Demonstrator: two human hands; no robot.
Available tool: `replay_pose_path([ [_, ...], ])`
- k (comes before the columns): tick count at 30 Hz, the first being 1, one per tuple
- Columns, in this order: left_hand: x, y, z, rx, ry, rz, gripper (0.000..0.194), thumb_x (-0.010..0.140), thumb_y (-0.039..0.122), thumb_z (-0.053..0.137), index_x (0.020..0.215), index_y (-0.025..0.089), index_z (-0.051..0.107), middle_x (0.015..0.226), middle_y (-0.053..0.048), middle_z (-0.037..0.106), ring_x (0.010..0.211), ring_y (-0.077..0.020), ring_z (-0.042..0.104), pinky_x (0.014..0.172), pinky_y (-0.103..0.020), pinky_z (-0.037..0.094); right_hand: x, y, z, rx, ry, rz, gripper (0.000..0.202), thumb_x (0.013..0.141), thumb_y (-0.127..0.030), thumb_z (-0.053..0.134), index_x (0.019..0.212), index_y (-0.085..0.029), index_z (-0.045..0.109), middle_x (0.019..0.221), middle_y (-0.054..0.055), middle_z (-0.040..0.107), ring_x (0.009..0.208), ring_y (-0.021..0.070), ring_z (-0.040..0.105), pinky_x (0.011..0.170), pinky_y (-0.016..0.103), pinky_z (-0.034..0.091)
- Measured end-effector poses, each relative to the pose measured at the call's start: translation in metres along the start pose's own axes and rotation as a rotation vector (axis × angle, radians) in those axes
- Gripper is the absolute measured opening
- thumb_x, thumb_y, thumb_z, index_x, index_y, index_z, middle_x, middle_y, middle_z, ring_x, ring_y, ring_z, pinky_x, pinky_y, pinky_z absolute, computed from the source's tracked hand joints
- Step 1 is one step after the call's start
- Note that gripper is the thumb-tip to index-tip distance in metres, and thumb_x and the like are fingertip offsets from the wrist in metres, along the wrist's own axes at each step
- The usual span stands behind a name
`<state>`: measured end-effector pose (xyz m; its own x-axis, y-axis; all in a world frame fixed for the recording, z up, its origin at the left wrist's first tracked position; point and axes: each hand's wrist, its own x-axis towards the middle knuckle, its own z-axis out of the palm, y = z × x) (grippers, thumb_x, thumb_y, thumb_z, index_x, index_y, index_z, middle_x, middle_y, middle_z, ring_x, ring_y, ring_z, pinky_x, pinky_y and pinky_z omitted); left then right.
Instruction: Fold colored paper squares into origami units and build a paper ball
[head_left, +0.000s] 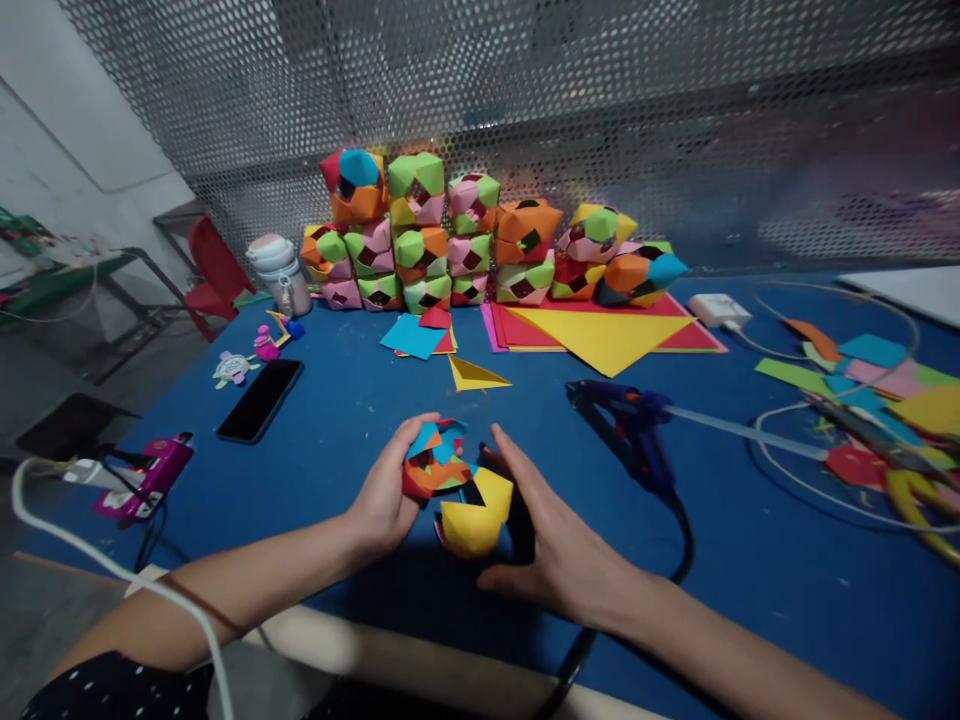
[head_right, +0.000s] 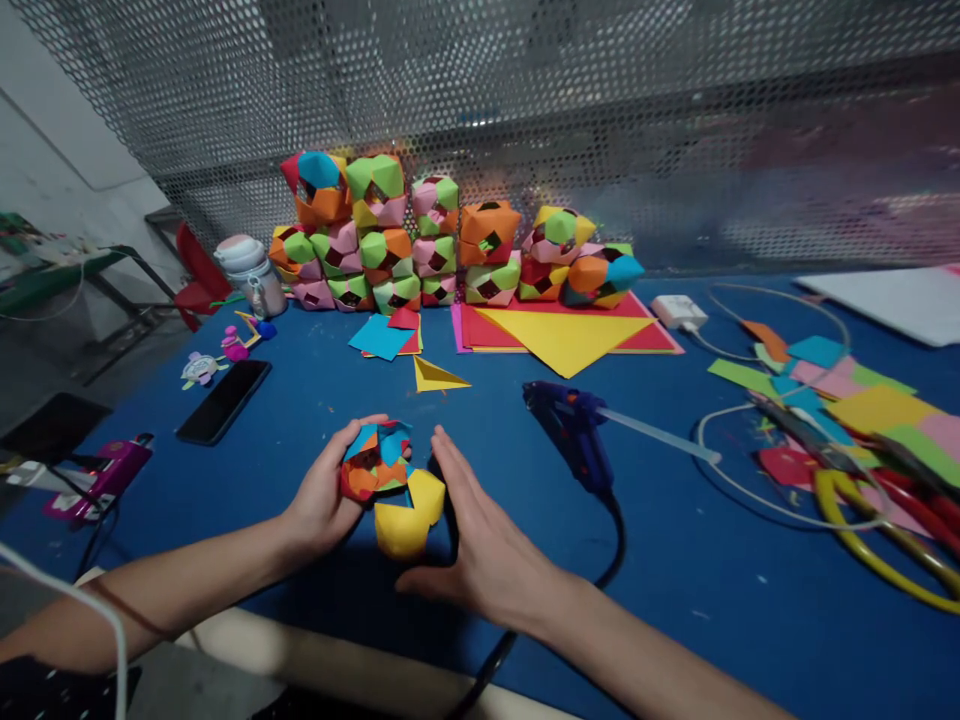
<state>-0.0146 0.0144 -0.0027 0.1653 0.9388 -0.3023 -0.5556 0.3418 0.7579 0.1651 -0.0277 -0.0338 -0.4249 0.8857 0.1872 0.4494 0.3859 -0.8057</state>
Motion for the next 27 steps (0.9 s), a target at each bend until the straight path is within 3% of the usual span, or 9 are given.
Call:
replay_pose_path([
  [4,0.000,-0.001,-0.003,0.026,0.002,0.054,0.025,0.082,0.034,0.055,0.101,0.020,0.060,0.101,-0.005,0.066,0.090,-0.0193,0.063,0.084,-0.034,0.048,-0.002,0.000,0.017,-0.092,0.073,-0.130,0.122,0.058,-0.031,0.079,0.145,-0.026,-0.007,0.152,0.014,0.002,0.137,0.0338,0.016,0.104,0.052,0.031],
  [9,-0.002,-0.001,-0.003,0.076,-0.031,0.118,0.024,0.081,0.032,0.056,0.101,0.019,0.060,0.105,-0.004,0.064,0.094,-0.0189,0.061,0.086,-0.032,0.047,0.002,-0.004,0.026,-0.111,0.117,-0.147,0.108,0.065,-0.025,0.073,0.145,-0.025,-0.001,0.151,0.013,0.011,0.137,0.0308,0.017,0.106,0.051,0.031],
  [16,-0.005,0.008,-0.004,0.145,-0.088,0.186,0.025,0.083,0.033,0.054,0.103,0.018,0.059,0.114,-0.007,0.061,0.102,-0.0224,0.059,0.088,-0.034,0.046,0.004,-0.011,0.014,-0.067,0.125,-0.099,0.091,0.073,-0.024,0.064,0.144,-0.021,0.007,0.146,0.015,0.024,0.133,0.0288,0.029,0.105,0.047,0.034],
  [22,-0.009,0.006,-0.006,0.221,-0.127,0.193,0.027,0.084,0.033,0.053,0.105,0.018,0.056,0.115,-0.008,0.060,0.101,-0.0219,0.058,0.089,-0.035,0.044,0.007,-0.011,0.002,-0.088,0.021,-0.036,0.095,0.075,-0.033,0.063,0.145,-0.022,0.000,0.152,0.012,0.006,0.138,0.0296,0.013,0.108,0.050,0.026],
  [27,-0.012,0.002,-0.008,0.293,-0.173,0.197,0.026,0.086,0.032,0.051,0.107,0.018,0.056,0.119,-0.008,0.058,0.107,-0.0227,0.056,0.093,-0.036,0.041,0.004,-0.008,0.000,-0.097,0.102,0.053,0.098,0.072,-0.041,0.066,0.144,-0.027,0.001,0.153,0.010,0.001,0.138,0.0301,0.015,0.108,0.051,0.027],
])
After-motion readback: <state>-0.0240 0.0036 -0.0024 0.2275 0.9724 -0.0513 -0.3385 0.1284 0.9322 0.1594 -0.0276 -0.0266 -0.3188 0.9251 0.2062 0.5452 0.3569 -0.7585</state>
